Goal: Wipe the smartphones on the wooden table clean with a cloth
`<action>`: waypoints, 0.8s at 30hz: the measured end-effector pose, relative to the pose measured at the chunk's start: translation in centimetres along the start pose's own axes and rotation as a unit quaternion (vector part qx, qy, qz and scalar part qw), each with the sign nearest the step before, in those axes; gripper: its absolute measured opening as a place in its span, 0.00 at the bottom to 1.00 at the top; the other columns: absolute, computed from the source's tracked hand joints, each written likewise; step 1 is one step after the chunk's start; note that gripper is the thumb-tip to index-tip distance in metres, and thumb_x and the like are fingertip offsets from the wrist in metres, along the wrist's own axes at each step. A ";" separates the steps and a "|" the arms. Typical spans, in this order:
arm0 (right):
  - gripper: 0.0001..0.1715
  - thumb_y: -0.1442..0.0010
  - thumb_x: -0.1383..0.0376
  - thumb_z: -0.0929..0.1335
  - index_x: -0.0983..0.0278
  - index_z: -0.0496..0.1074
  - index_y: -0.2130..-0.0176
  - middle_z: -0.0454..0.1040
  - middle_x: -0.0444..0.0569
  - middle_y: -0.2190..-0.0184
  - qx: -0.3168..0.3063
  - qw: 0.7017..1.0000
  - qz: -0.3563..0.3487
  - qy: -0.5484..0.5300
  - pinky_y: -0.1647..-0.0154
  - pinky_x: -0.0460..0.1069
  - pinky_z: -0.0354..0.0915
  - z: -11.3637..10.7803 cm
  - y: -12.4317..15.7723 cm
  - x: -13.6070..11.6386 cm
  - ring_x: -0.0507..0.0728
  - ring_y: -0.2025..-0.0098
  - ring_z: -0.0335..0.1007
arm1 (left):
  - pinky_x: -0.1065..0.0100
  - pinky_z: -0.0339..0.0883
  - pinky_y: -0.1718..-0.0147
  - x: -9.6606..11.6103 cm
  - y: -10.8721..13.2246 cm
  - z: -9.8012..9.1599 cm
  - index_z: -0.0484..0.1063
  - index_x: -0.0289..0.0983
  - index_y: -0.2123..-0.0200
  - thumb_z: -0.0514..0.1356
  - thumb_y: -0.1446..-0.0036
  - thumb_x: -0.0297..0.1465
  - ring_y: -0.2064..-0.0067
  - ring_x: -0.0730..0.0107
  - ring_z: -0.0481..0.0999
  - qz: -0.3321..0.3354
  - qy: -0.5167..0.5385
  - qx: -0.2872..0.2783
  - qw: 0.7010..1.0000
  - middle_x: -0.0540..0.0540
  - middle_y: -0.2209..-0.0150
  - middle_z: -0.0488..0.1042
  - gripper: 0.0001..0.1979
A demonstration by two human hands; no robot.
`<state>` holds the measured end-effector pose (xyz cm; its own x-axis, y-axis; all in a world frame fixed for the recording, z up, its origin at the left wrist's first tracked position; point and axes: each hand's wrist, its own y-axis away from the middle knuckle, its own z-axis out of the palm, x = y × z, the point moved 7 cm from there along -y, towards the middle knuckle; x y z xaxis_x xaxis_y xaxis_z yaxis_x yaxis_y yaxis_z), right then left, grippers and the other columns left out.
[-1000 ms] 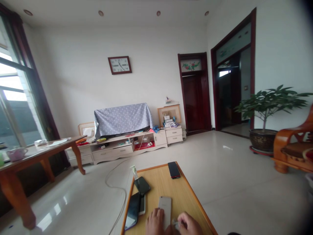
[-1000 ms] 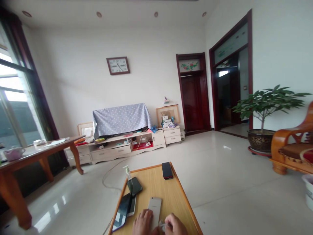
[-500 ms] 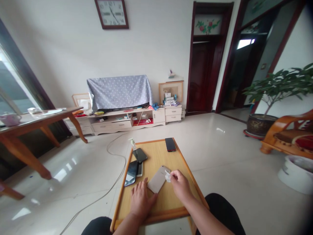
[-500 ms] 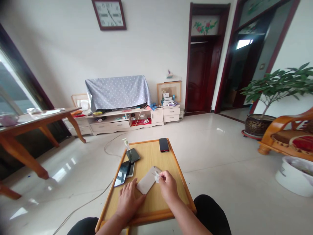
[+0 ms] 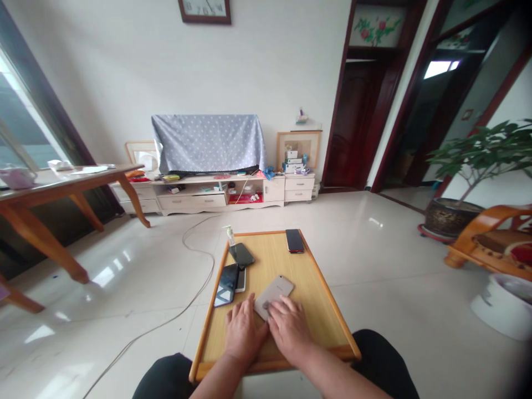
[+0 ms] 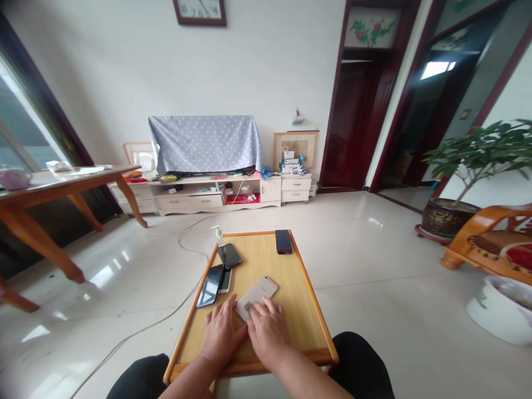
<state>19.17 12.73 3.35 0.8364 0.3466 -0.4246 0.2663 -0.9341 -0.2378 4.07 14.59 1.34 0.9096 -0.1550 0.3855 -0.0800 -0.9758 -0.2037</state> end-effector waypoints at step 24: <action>0.34 0.27 0.50 0.46 0.52 0.61 0.33 0.55 0.43 0.30 -0.080 0.982 0.161 0.060 0.32 0.74 0.27 -0.5 -4.4 4.7 0.66 0.26 0.27 | 0.53 0.51 0.41 -0.7 -0.2 -0.8 0.57 0.36 0.35 0.61 0.51 0.39 0.41 0.52 0.68 -0.027 0.025 -0.007 0.999 0.39 0.43 0.74 0.40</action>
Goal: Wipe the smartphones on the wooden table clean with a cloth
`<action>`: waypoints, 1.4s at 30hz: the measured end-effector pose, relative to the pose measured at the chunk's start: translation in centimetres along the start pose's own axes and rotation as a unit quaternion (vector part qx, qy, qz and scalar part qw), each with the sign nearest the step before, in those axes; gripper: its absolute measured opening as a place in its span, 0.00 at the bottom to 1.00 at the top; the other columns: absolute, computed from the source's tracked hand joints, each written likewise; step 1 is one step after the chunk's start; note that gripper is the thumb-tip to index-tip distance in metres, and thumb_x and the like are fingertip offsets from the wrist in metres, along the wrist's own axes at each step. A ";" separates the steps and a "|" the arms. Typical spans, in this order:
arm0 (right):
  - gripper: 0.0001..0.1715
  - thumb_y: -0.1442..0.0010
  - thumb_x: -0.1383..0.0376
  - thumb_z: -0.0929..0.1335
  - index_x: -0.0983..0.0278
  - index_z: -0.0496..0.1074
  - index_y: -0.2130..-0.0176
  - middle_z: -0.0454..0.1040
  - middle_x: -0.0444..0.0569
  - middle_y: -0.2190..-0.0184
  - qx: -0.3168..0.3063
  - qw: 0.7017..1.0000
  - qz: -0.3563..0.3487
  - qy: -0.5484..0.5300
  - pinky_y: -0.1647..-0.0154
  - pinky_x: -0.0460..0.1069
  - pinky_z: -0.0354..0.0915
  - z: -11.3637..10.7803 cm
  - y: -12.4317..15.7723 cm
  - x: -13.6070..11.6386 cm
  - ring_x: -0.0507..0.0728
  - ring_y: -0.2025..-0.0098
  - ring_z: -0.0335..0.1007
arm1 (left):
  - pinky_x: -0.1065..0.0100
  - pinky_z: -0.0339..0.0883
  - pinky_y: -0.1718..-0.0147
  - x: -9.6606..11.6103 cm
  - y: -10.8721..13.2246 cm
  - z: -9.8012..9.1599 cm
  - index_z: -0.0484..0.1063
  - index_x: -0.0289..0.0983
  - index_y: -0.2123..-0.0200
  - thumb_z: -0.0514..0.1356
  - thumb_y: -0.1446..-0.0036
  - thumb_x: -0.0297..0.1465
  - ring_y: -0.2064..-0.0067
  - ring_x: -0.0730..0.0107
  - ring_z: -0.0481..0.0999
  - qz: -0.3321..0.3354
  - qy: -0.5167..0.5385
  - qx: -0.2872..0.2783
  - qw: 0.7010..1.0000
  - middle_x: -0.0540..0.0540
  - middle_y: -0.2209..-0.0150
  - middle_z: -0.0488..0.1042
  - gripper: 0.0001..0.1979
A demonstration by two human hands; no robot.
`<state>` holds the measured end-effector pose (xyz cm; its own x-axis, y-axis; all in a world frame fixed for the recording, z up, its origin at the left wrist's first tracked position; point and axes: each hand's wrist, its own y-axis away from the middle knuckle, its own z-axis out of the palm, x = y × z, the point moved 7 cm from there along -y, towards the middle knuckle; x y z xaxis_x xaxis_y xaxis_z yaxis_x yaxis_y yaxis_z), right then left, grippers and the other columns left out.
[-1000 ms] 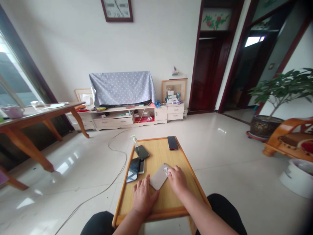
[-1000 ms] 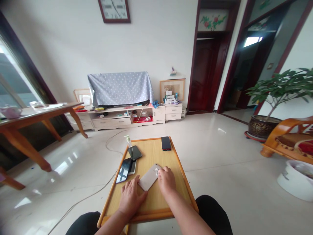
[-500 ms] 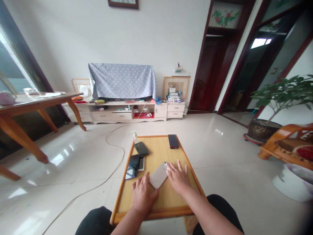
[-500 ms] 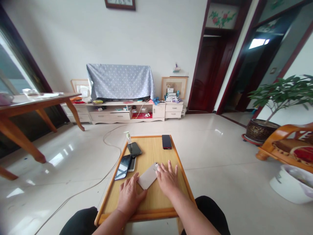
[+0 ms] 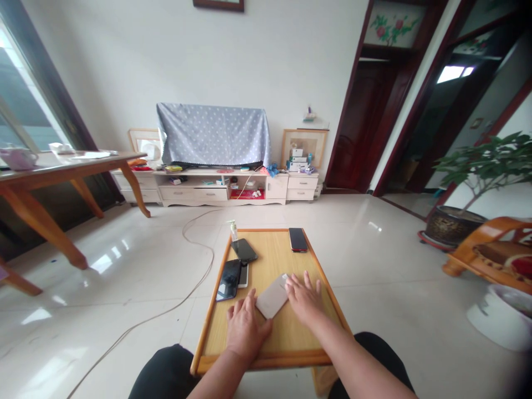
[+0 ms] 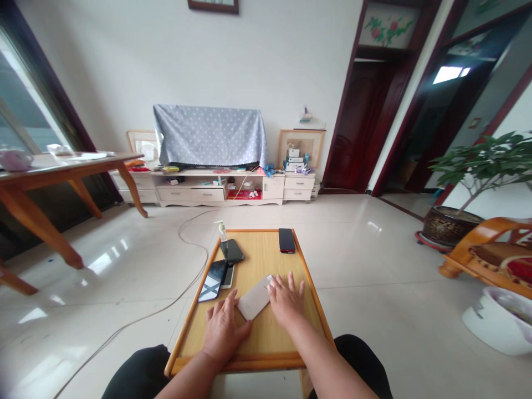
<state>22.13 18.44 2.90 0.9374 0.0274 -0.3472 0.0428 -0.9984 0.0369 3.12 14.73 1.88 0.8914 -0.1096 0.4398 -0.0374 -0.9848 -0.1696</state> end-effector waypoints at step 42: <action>0.29 0.29 0.59 0.52 0.52 0.60 0.33 0.58 0.44 0.31 -0.050 0.994 -0.094 -0.006 0.31 0.71 0.26 2.7 -1.5 -5.3 0.64 0.26 0.30 | 0.53 0.52 0.41 -0.9 -0.4 0.7 0.47 0.35 0.31 0.62 0.49 0.42 0.41 0.51 0.68 0.000 0.023 0.005 1.000 0.37 0.42 0.72 0.46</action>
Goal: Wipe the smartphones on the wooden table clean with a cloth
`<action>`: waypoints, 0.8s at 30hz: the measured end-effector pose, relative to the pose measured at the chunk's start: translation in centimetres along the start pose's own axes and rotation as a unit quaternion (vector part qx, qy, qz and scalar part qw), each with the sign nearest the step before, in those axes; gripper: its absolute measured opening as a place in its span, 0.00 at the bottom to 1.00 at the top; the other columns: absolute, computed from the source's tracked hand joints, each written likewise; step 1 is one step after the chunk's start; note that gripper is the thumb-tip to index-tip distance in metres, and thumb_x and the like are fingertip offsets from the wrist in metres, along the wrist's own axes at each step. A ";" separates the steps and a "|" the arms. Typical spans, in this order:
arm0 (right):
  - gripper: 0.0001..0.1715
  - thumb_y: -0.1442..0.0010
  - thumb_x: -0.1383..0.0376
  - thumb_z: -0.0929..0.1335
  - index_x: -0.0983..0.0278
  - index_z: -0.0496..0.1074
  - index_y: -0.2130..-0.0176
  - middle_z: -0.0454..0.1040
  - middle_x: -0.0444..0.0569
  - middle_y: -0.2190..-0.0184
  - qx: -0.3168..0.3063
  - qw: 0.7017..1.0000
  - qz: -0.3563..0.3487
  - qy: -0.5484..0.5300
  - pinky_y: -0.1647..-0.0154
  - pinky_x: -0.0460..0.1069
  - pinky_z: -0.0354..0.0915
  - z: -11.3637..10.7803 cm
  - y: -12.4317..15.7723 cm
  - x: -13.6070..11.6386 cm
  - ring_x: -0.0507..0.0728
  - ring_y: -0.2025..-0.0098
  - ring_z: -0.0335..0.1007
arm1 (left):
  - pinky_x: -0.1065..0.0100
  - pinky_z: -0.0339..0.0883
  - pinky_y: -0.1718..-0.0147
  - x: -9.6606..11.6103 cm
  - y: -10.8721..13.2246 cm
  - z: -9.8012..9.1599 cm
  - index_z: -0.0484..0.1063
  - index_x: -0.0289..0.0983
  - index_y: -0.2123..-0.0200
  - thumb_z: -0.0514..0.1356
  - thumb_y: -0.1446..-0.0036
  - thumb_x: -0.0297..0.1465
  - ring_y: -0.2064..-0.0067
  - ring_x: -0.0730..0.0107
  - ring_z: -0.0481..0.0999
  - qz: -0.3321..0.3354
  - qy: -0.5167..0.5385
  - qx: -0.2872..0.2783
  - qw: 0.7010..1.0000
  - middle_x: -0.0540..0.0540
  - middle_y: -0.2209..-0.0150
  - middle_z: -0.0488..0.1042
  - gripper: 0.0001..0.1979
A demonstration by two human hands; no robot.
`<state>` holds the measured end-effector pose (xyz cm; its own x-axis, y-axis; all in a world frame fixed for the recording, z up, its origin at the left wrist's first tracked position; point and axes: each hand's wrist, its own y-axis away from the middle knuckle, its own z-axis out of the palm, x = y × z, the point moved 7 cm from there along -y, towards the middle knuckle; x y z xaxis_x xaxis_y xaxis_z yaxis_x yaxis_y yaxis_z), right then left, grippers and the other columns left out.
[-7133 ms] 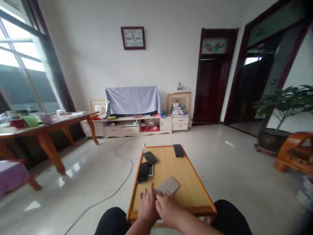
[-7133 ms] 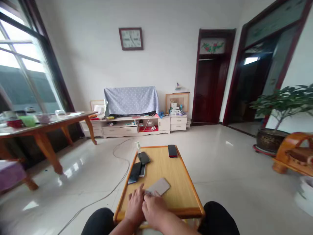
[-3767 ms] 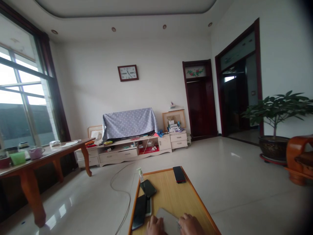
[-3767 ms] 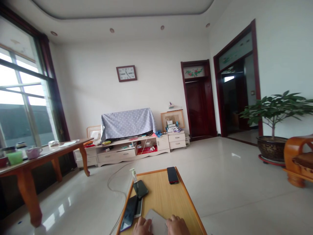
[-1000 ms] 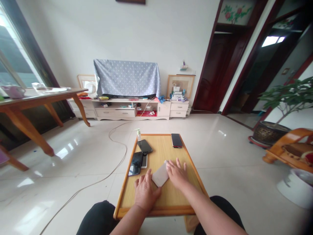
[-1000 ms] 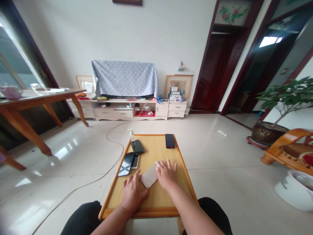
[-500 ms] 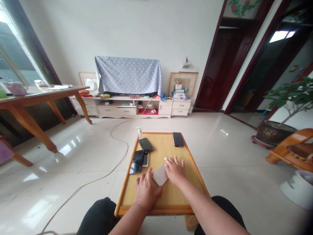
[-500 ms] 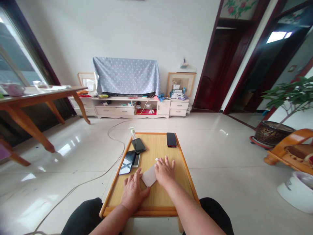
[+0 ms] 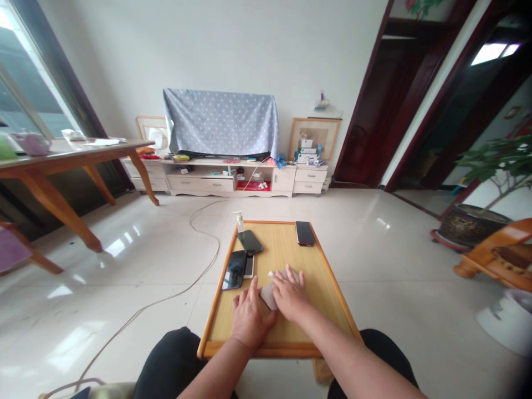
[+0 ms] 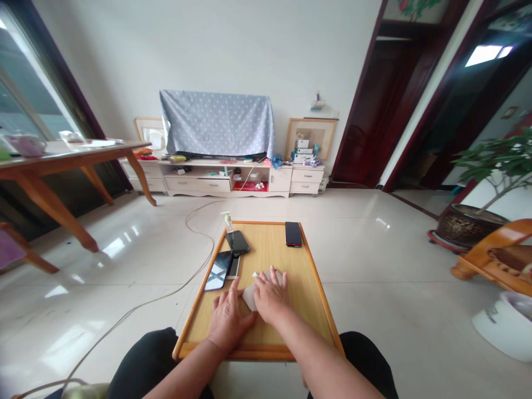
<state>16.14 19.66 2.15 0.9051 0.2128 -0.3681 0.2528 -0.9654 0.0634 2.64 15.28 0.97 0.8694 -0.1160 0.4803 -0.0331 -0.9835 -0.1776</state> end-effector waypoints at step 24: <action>0.28 0.29 0.61 0.52 0.58 0.67 0.37 0.66 0.47 0.35 -0.021 0.994 -0.105 -0.026 0.29 0.67 0.30 -0.3 3.6 -3.9 0.63 0.27 0.41 | 0.55 0.51 0.42 -0.4 0.2 0.2 0.47 0.32 0.30 0.53 0.42 0.35 0.41 0.52 0.67 -0.002 -0.022 -0.010 1.000 0.36 0.40 0.71 0.38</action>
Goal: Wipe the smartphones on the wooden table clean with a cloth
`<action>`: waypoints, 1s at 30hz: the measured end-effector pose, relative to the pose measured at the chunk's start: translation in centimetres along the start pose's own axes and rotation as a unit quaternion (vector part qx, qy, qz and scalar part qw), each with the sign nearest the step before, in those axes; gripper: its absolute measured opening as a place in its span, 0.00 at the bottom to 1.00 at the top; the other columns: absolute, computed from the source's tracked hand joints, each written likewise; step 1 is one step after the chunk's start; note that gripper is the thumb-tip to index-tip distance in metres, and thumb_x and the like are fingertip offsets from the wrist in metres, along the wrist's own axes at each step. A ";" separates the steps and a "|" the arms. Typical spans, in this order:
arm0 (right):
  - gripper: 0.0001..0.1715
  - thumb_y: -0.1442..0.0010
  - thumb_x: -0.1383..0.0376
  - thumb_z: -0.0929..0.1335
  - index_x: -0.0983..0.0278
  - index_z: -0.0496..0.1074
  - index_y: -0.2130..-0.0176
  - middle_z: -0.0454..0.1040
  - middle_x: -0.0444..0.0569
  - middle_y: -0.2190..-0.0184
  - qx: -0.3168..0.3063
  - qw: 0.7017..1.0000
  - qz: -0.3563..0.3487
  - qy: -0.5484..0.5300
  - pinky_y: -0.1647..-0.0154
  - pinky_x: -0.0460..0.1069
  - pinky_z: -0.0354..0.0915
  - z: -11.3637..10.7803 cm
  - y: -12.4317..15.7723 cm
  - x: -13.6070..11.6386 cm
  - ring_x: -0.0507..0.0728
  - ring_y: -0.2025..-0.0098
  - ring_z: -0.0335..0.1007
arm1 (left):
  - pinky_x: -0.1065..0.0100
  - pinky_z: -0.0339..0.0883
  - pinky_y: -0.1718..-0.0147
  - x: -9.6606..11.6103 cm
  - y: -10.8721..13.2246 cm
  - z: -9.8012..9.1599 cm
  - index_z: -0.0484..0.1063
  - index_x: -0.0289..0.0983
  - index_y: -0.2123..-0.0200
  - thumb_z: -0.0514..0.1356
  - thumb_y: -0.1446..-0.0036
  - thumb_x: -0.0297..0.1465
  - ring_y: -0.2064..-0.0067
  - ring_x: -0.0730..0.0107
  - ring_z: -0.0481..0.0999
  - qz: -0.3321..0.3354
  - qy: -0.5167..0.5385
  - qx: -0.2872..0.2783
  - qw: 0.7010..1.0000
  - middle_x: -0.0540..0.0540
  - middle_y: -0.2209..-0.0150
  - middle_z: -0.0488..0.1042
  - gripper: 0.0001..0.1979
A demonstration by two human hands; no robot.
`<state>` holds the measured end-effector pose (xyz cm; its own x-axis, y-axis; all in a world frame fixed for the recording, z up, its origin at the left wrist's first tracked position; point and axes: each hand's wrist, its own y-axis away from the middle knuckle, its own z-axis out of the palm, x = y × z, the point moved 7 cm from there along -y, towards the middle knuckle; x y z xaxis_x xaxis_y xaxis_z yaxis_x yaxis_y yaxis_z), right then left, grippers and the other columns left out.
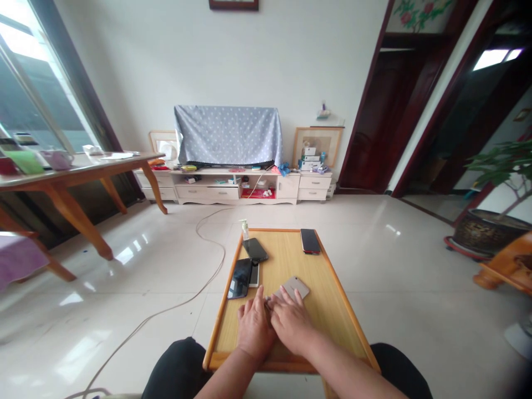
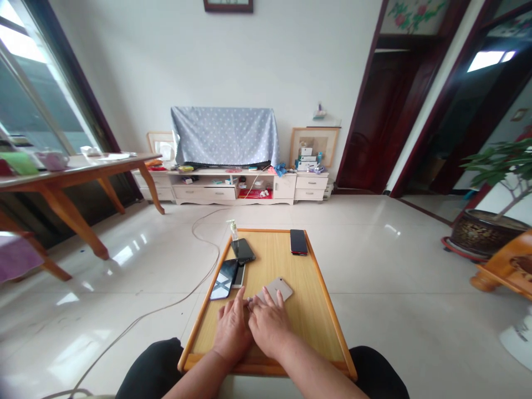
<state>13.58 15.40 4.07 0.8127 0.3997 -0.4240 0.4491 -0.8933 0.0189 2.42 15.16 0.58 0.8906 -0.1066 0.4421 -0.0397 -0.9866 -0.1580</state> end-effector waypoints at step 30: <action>0.30 0.30 0.60 0.51 0.53 0.58 0.32 0.55 0.43 0.30 0.044 0.979 0.196 0.038 0.32 0.72 0.28 -1.5 -3.4 8.3 0.63 0.26 0.31 | 0.54 0.51 0.41 0.4 -0.3 -0.2 0.53 0.35 0.32 0.60 0.52 0.40 0.40 0.51 0.67 -0.009 0.002 -0.004 1.000 0.38 0.40 0.71 0.44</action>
<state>19.41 22.04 1.82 0.9431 0.0334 -0.3309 0.0659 -0.9940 0.0877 2.72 15.40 1.05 0.8897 -0.0902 0.4476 -0.0282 -0.9893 -0.1432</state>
